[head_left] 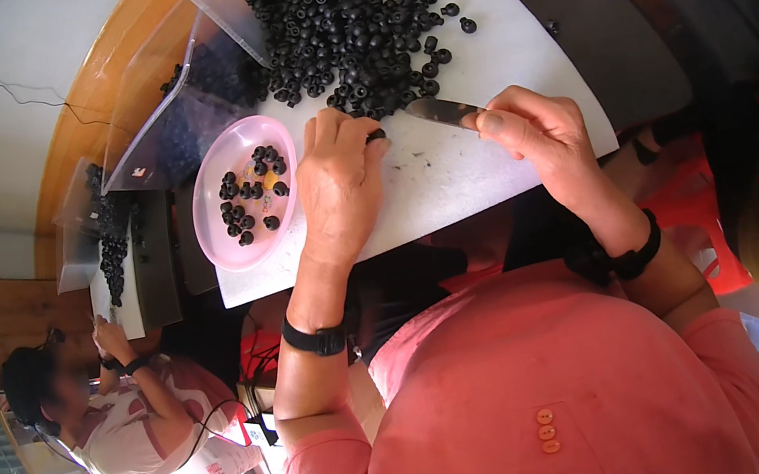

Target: Using a small knife to manually process or trim small black components at a workstation.

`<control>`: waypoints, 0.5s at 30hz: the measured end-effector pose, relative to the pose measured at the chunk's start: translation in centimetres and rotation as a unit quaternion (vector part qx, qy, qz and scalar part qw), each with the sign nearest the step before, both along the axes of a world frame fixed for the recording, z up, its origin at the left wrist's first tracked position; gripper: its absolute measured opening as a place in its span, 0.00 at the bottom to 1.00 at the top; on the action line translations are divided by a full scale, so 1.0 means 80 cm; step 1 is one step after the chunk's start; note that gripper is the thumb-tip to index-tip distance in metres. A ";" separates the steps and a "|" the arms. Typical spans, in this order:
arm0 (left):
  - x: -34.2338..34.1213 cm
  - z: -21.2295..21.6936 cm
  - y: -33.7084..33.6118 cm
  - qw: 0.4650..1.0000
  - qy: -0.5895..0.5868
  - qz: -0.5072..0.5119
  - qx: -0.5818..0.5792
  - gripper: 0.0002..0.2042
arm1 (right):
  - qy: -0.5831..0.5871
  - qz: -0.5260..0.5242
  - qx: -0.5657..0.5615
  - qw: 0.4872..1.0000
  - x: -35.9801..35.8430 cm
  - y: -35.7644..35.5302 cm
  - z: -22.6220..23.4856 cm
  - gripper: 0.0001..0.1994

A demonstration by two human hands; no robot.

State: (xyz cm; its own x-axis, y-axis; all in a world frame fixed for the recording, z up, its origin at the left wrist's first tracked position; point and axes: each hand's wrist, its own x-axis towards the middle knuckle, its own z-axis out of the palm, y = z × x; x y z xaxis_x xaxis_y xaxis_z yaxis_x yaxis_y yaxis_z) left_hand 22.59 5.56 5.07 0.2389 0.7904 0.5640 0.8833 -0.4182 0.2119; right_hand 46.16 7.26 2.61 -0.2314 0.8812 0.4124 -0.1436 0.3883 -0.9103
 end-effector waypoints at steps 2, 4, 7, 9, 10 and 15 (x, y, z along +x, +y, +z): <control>0.010 -0.007 -0.010 0.996 -0.072 -0.045 -0.016 0.09 | -0.013 -0.004 -0.002 1.000 0.000 0.001 0.000 0.15; 0.022 -0.017 -0.020 0.999 -0.026 -0.043 -0.014 0.10 | -0.043 -0.009 -0.001 0.999 -0.004 0.000 0.006 0.16; 0.029 -0.017 -0.025 1.000 0.000 -0.019 -0.005 0.11 | -0.057 -0.013 0.002 0.998 -0.008 0.000 0.008 0.16; 0.020 -0.019 -0.024 0.999 -0.021 -0.033 -0.004 0.11 | -0.076 -0.017 0.009 0.997 -0.010 -0.003 0.014 0.16; 0.016 -0.025 -0.023 0.988 -0.141 -0.058 -0.034 0.10 | -0.092 -0.022 0.012 0.995 -0.011 -0.003 0.016 0.16; 0.015 -0.017 -0.035 0.869 -0.444 -0.076 -0.205 0.08 | -0.159 -0.043 0.040 0.985 -0.020 0.007 0.014 0.16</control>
State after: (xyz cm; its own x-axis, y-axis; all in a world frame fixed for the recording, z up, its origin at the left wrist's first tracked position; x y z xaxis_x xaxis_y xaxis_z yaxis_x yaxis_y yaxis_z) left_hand 23.81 2.77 3.73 -0.0278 0.9661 0.2565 0.2365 -0.2429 0.9408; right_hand 44.57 7.81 3.74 -0.2870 0.8707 0.3994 0.1810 0.4587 -0.8700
